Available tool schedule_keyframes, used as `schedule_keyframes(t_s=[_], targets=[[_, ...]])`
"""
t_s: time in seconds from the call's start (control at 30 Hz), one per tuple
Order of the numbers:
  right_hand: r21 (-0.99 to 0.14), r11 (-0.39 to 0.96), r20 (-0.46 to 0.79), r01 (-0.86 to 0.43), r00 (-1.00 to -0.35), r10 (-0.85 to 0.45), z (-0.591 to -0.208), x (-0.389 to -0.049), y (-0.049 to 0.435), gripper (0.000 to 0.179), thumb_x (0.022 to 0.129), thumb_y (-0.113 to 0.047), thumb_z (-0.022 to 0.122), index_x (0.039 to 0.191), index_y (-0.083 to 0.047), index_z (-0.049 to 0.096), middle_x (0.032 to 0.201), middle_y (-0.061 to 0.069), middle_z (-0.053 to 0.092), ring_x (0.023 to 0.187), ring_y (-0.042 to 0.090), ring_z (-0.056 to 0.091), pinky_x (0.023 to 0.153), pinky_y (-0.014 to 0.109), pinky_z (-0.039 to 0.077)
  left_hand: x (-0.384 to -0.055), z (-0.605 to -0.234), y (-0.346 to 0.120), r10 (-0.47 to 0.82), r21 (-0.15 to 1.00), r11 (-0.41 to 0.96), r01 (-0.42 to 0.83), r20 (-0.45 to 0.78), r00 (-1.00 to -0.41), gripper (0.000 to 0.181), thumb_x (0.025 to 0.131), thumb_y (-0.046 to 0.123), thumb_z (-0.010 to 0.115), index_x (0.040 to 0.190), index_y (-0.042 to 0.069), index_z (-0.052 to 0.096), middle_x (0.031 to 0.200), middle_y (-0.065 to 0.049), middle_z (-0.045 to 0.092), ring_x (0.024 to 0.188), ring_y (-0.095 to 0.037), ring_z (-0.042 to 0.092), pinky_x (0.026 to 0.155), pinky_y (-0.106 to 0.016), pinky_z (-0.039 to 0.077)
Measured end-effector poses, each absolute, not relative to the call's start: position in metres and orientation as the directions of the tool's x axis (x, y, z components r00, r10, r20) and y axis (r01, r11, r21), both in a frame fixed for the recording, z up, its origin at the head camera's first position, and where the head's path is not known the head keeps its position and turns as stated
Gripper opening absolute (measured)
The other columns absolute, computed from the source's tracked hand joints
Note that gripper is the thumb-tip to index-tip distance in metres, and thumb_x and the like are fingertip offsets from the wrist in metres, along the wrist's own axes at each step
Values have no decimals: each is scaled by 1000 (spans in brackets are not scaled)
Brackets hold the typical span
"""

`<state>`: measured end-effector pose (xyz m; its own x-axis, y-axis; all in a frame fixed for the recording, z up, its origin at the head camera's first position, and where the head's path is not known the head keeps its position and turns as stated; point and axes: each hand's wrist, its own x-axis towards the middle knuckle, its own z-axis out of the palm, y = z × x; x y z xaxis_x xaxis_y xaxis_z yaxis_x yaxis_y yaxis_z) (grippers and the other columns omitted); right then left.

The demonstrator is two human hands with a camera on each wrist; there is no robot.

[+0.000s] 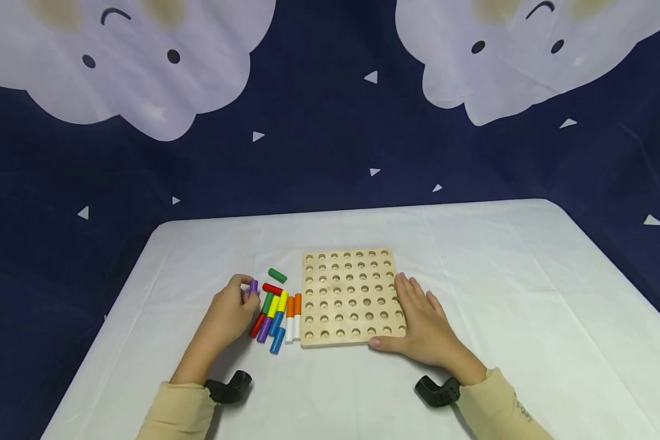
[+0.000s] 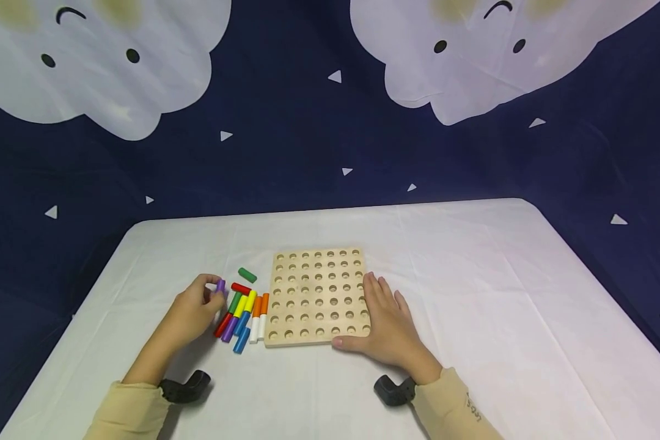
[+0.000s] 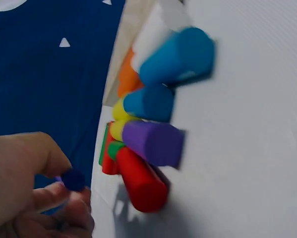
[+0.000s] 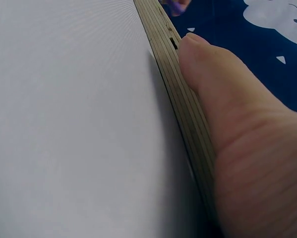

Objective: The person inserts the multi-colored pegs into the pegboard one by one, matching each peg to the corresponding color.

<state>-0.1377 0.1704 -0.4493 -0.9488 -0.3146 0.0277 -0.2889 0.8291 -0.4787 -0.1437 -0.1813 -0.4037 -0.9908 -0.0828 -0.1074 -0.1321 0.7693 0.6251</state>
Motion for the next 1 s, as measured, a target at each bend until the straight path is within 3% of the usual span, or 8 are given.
schedule_keyframes(t_s=[0.1,0.27,0.77,1.0], targets=[[-478,830,28,-288,-949,-313,-449,-138,171,136,64,-84,66,159,-6,7,166,16,9,154,38,7,120,60,2,-147,-400,-179,-70,698,707,-117,-96,-993,38,98,18,55,131,3,43,88,-11,54,67,-19,50,57,-25,46],[-483,829,23,-284,-950,-312,-448,-138,171,136,64,-84,66,159,-6,7,166,16,9,154,38,7,120,60,2,-154,-394,-166,-28,736,675,-52,-45,-999,34,98,18,61,125,10,42,94,-9,56,72,-19,50,59,-23,46],[-483,828,27,-286,-949,-313,-448,-138,171,135,65,-84,66,159,-7,8,166,15,10,154,37,7,120,60,2,-188,-388,-128,66,678,725,121,106,-992,31,96,26,64,124,21,52,99,-2,66,56,-17,46,51,-29,39],[-488,823,35,-290,-949,-313,-449,-138,171,136,64,-84,66,159,-7,8,166,14,11,154,37,7,120,60,1,-203,-391,-116,86,659,736,152,132,-988,26,95,25,66,116,20,53,96,-1,67,53,-16,43,50,-30,36]])
